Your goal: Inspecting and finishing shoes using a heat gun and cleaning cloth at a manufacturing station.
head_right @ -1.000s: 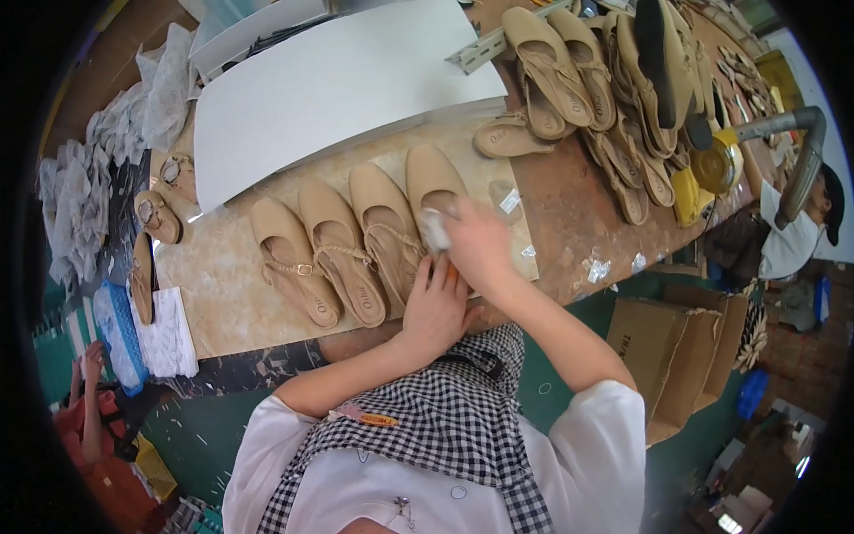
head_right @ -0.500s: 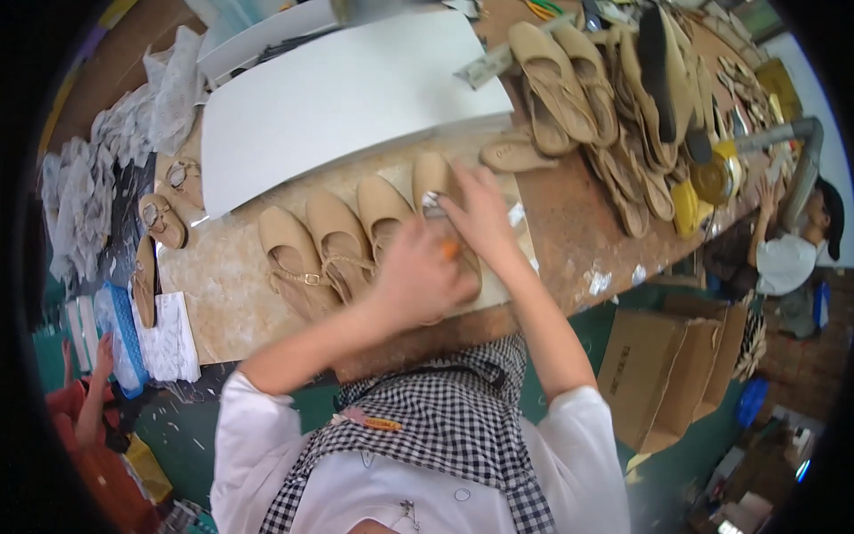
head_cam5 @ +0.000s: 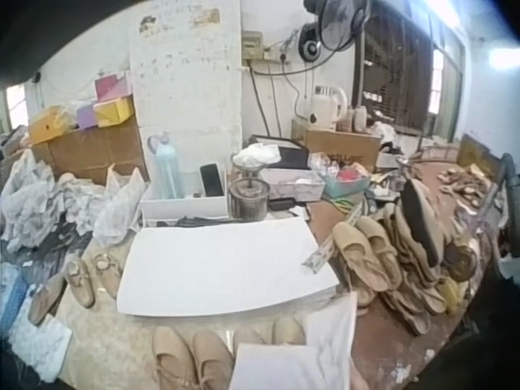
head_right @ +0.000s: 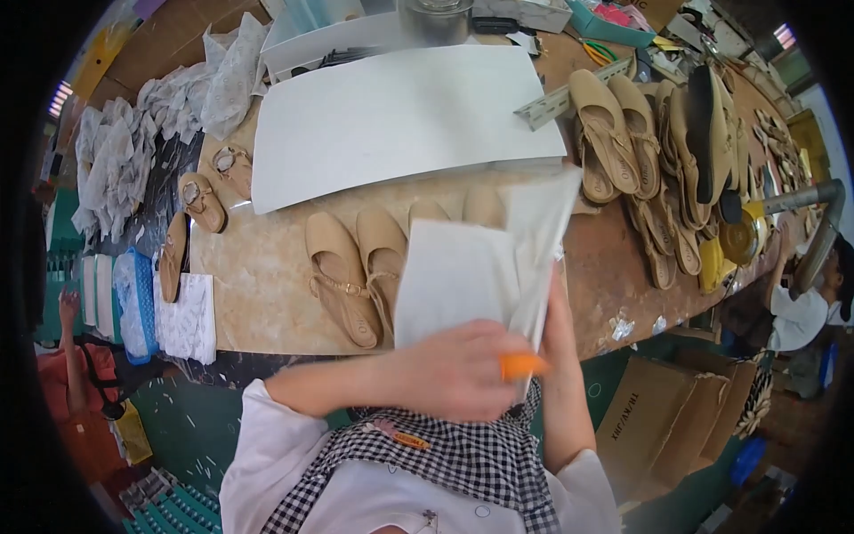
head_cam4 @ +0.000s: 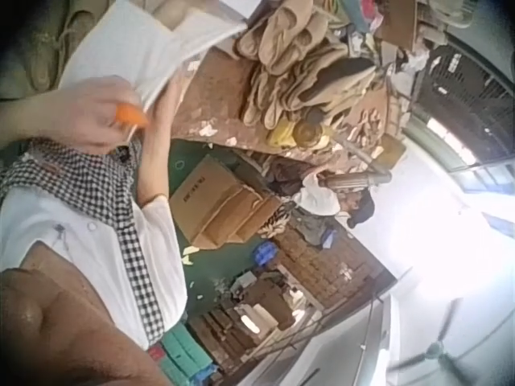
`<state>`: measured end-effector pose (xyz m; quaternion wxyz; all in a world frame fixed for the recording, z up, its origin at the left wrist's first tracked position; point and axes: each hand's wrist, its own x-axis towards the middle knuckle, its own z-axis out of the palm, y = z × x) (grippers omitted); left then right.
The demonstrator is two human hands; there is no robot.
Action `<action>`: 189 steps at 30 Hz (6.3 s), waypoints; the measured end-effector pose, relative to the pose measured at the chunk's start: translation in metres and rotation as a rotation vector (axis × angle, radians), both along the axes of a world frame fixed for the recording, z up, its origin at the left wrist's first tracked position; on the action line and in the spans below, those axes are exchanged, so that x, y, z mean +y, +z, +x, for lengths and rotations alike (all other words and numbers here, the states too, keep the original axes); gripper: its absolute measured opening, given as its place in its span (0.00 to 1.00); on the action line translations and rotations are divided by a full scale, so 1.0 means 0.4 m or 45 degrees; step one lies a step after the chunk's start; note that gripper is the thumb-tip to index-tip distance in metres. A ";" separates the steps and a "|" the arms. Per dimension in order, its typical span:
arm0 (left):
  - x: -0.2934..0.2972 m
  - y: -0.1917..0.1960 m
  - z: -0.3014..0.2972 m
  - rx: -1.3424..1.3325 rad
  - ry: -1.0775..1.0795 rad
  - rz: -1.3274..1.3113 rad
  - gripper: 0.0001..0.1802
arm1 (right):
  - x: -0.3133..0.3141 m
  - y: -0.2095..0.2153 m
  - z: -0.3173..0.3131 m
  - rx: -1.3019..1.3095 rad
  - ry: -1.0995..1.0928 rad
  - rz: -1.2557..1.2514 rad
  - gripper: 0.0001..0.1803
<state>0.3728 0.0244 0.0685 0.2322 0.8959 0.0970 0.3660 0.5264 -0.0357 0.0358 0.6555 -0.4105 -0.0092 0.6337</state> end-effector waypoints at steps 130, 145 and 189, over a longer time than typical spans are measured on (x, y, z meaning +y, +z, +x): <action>-0.120 -0.208 -0.326 0.660 1.113 -0.258 0.32 | 0.257 -0.115 -0.376 -2.196 1.111 0.945 0.13; -0.116 -0.246 -0.309 0.532 1.051 -0.346 0.44 | 0.315 -0.022 -0.316 -0.521 0.736 0.064 0.15; 0.261 -0.151 -0.881 0.147 1.726 0.049 0.25 | 0.344 0.105 -0.558 -1.900 0.662 1.007 0.29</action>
